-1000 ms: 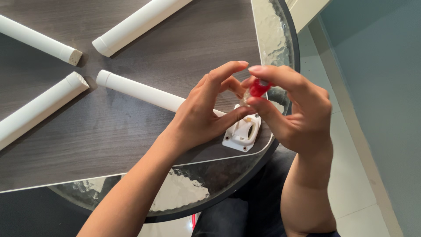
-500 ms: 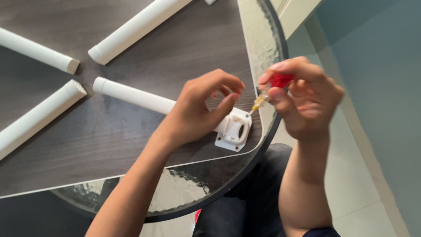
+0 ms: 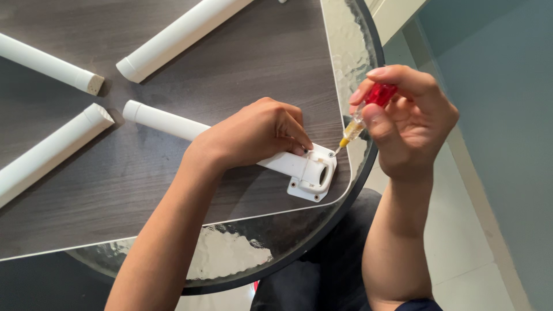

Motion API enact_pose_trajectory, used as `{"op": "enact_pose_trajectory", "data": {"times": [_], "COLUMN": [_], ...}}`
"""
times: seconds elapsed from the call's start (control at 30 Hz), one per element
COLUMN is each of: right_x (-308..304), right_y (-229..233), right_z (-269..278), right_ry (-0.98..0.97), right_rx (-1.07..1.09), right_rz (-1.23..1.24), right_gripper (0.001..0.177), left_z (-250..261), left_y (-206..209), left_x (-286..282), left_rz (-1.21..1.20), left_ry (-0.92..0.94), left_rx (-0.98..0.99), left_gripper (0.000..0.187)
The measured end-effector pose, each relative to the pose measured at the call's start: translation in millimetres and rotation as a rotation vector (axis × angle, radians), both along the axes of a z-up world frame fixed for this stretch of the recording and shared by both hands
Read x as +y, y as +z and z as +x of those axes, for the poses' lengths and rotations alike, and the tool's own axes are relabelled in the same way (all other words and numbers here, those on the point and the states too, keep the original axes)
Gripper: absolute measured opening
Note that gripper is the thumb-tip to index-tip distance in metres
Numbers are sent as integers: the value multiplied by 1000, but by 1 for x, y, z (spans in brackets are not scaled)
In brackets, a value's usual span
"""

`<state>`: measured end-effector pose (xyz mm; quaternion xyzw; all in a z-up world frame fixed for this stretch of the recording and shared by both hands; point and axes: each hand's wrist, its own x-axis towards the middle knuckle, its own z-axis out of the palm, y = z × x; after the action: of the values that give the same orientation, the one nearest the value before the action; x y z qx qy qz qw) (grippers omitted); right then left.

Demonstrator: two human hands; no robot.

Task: The person uses a red-handled screwdriver to tighten screws into white plastic brackets attached to the underside of a dark tabletop. They work on each of the four brackets in sequence, securing the legs to the table.

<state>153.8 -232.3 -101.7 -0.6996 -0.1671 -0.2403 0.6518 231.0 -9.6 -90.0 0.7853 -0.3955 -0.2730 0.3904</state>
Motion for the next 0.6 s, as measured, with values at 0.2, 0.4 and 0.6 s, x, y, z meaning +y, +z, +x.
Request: {"op": "enact_pose_trajectory", "data": {"times": [0.2, 0.4, 0.6], "right_x": [5, 2, -1], "right_y": [-4, -7, -10], "right_z": [3, 4, 5], "right_ry": [18, 9, 16], "right_rx": [28, 50, 49], "right_rz": [-7, -2, -9], "right_gripper": [25, 23, 23], "left_z": [2, 1, -4], "left_y": [-2, -8, -9], "left_x": [-1, 2, 1], "left_rz": [52, -52, -85], "left_ry": [-38, -66, -62], "left_rx": [-166, -218, -288], "left_gripper": [17, 16, 10]}}
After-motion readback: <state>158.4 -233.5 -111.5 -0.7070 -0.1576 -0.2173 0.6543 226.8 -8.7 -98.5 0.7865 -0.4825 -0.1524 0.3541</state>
